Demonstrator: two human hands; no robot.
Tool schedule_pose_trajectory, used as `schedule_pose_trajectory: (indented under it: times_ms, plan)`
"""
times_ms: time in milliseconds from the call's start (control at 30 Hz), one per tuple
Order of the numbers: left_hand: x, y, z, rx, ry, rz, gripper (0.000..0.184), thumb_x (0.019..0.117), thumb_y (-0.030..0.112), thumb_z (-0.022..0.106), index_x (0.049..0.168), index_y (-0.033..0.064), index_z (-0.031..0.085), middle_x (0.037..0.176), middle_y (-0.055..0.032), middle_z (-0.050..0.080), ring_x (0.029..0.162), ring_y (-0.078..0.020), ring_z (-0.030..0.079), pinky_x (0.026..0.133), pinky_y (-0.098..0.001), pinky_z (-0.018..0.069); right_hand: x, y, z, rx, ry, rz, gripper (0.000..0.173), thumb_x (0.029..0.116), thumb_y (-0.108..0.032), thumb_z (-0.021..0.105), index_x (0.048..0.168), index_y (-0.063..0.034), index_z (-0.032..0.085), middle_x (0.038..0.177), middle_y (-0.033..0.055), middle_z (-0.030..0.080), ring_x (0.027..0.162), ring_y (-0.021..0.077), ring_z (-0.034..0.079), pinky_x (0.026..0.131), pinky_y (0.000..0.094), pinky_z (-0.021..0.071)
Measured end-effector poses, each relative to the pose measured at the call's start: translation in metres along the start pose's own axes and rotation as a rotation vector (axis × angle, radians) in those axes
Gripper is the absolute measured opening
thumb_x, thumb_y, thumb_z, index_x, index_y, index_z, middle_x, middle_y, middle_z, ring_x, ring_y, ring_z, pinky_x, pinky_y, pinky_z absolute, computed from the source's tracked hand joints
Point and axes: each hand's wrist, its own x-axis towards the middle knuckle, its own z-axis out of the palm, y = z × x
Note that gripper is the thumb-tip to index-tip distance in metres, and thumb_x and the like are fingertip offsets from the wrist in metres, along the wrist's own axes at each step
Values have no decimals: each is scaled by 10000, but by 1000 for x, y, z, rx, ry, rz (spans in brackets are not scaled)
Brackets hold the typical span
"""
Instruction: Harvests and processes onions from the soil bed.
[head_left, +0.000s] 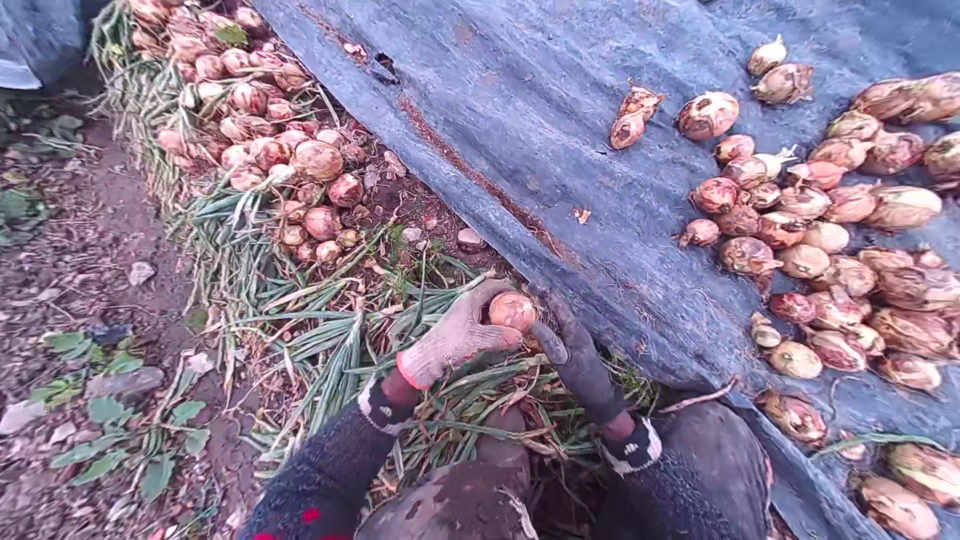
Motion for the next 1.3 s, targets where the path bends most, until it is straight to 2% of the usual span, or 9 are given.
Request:
schedule_pose_trajectory:
  times_ms: [300, 433, 567, 733, 800, 900, 1000, 1133, 1300]
  plan:
    - [-9, -2, 46, 545, 23, -158, 849, 571, 629, 877, 1279, 229, 633, 1161, 52, 690, 1028, -80, 669, 896, -400, 600, -7, 2, -9, 105, -78, 64, 347, 1044, -382, 565, 1285, -191, 726, 1244, -39, 726, 1121, 60, 677, 1006, 355, 565]
    - [10, -22, 22, 818, 394, -331, 864, 616, 610, 836, 1327, 170, 618, 1279, -112, 643, 1025, -272, 692, 786, -540, 601, -23, -34, -8, 437, -215, -83, 291, 1043, -303, 587, 1106, -71, 752, 806, 18, 701, 614, 66, 610, 551, 256, 550]
    - [32, -19, -48, 213, 410, -313, 871, 706, 424, 899, 1426, 107, 525, 1253, -101, 672, 1058, -206, 689, 886, -431, 606, -11, -30, -8, 387, 72, 39, 337, 1030, -379, 597, 1160, -104, 743, 777, 31, 707, 559, 117, 627, 518, 297, 580]
    - [52, 76, -86, -217, 32, 333, 777, 854, 289, 821, 1445, -71, 467, 1398, -208, 593, 1187, -316, 657, 1001, -475, 588, 20, 11, -1, 298, 120, 241, 407, 1071, -354, 517, 1351, -88, 644, 853, 53, 704, 611, 124, 617, 565, 284, 569]
    - [68, 64, -138, 392, 478, 185, 672, 854, 366, 821, 1425, 113, 573, 1409, -38, 601, 1256, -159, 605, 1012, -379, 575, 22, 8, 0, 258, 113, 269, 430, 1068, -375, 515, 1381, -101, 625, 837, 43, 701, 591, 120, 613, 541, 285, 564]
    - [97, 2, -250, 935, 945, -286, 904, 772, 499, 837, 1534, 213, 445, 1512, -218, 448, 1322, -422, 517, 957, -637, 515, 25, 4, 0, 200, 121, 305, 433, 1087, -323, 467, 1428, -75, 567, 849, 46, 690, 596, 122, 611, 546, 291, 565]
    - [100, -45, -348, 1071, 979, -518, 1056, 701, 473, 880, 1586, 227, 359, 1564, -317, 343, 1407, -558, 353, 1070, -756, 332, 23, 5, 3, 65, 99, 311, 484, 1062, -281, 522, 1469, -19, 493, 950, 67, 696, 728, 118, 664, 661, 304, 597]
    - [112, -71, -402, 1035, 924, -628, 1082, 598, 461, 916, 1541, 253, 428, 1450, -290, 482, 1239, -545, 519, 930, -747, 456, 35, -25, 6, -132, 95, 405, 626, 952, -268, 713, 1461, 21, 489, 1392, 160, 609, 1159, 134, 656, 981, 336, 561]
    - [102, -49, -378, 913, 896, -501, 1124, 567, 596, 881, 1536, 238, 441, 1431, -196, 538, 1199, -414, 604, 913, -650, 531, 74, -89, -5, -100, 66, 286, 543, 1000, -195, 644, 1481, -7, 478, 1285, 100, 669, 987, 79, 686, 875, 294, 593]
